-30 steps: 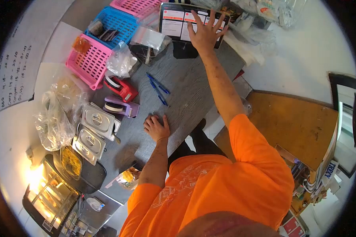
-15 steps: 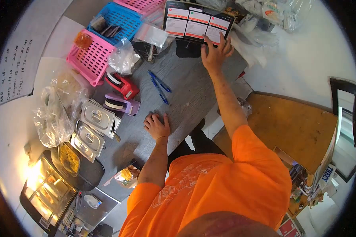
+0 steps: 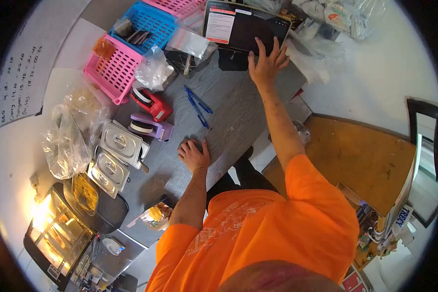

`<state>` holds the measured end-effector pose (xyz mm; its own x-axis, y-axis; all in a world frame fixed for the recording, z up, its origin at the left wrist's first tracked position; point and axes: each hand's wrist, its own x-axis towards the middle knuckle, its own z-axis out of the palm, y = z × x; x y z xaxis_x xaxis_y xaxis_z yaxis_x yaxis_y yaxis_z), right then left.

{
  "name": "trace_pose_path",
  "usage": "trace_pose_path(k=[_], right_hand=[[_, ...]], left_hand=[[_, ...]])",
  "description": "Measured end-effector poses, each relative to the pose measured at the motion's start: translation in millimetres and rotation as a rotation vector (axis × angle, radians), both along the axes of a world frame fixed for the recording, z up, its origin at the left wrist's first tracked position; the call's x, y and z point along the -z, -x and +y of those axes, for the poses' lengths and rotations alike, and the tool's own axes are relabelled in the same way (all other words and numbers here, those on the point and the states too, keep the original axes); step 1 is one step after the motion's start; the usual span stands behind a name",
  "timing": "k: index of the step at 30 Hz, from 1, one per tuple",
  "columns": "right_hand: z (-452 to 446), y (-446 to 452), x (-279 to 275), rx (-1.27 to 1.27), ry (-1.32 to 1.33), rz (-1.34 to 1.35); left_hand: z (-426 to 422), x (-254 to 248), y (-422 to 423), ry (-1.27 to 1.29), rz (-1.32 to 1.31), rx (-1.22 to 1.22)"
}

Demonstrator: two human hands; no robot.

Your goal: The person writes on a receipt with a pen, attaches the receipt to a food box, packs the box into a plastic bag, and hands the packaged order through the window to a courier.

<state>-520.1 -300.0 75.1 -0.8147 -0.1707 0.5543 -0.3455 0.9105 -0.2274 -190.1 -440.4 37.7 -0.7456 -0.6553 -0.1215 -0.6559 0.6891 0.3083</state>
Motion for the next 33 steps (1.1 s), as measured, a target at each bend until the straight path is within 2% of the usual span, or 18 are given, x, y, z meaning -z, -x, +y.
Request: trace_pose_path(k=[11, 15, 17, 24, 26, 29, 33], right_hand=[[-8.6, -1.9, -0.1, -0.015, -0.027, -0.031], [-9.6, -1.4, 0.9, -0.004, -0.011, -0.008], [-5.6, 1.0, 6.8, -0.034, -0.010, 0.027], [-4.7, -1.8, 7.8, -0.032, 0.022, 0.093], [0.9, -1.3, 14.9, -0.133, 0.064, 0.113], [-3.7, -7.1, 8.1, -0.112, 0.162, 0.149], [3.5, -19.9, -6.8, -0.016, 0.021, 0.119]], left_hand=[[0.6, 3.1, -0.9, 0.104, 0.018, 0.028], [0.7, 0.7, -0.5, 0.105, 0.009, 0.021], [-0.5, -0.7, -0.1, 0.011, -0.053, 0.003], [0.2, 1.2, -0.7, 0.055, -0.015, 0.021], [-0.3, 5.0, -1.2, 0.040, 0.006, 0.002], [-0.4, 5.1, -1.4, 0.040, 0.014, 0.001], [0.2, 4.4, -0.4, 0.058, 0.026, 0.011]])
